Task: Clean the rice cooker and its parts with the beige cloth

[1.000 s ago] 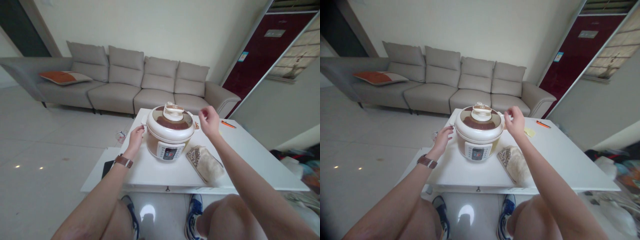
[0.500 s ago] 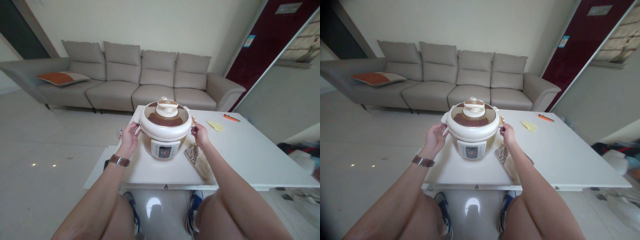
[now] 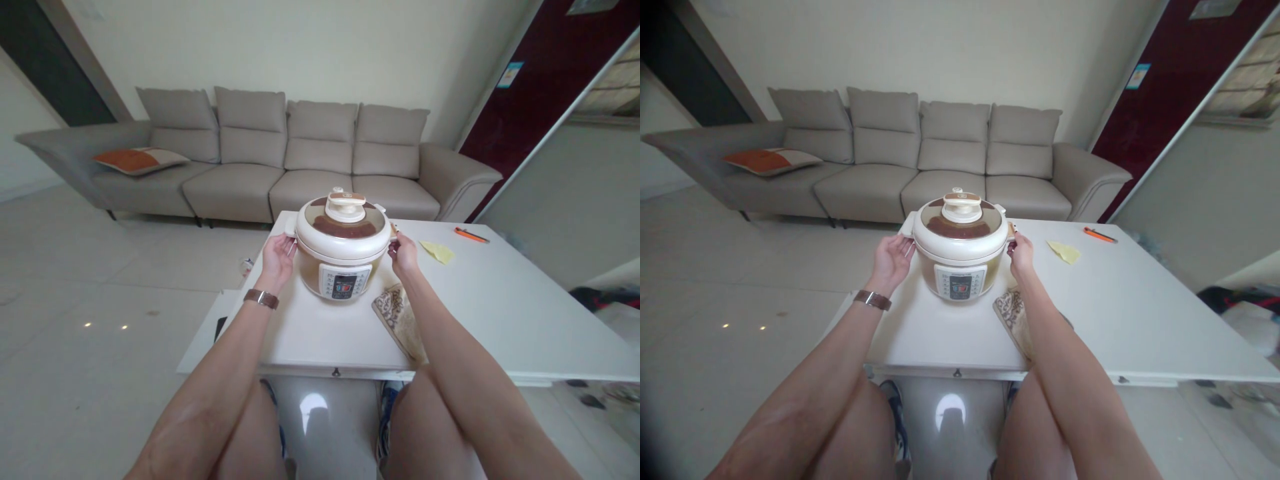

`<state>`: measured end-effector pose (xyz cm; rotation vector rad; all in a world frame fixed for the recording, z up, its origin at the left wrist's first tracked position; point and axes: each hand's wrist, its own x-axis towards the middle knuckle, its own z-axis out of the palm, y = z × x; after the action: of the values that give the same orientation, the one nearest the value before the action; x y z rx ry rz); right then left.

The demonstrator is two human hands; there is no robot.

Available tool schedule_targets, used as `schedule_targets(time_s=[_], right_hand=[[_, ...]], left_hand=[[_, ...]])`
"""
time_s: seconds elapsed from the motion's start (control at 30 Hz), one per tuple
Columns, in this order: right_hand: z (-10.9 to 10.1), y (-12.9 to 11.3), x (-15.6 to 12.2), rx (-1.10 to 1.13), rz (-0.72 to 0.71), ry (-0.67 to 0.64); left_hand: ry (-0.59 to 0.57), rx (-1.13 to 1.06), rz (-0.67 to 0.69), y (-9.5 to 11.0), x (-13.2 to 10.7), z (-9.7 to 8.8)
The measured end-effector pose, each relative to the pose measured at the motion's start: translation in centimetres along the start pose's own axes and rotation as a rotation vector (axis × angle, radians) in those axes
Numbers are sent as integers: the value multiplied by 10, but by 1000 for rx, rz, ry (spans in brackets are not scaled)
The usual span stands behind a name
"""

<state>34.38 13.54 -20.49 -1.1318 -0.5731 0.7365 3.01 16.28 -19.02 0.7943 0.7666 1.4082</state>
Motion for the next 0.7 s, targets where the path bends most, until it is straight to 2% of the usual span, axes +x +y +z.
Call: schedule_targets(time_s=[0.1,0.17,0.3,0.4,0.53,0.63,0.7], right_hand=[[-4,3,15,-70,-15,-2],[-18,6,24,-237,-28,-40],[-74,7,33,-780,25,-97],[-128,3,28,-954,133,-103],[-189,-6,7,-1081,385,-142],[-213,-11,-9,-1102,515,-233],[-219,-12,-17,-1163,523,-346]], left_hand=[[-64,74,-15,-5,10,0],[-75,136,-45,-6,14,-4],[-6,212,-128,-9,8,-20],[2,327,-159,-13,-4,-33],[-16,526,-110,-18,-21,-42],[-9,598,-104,-21,-29,-41],[-29,621,-104,-23,-33,-37]])
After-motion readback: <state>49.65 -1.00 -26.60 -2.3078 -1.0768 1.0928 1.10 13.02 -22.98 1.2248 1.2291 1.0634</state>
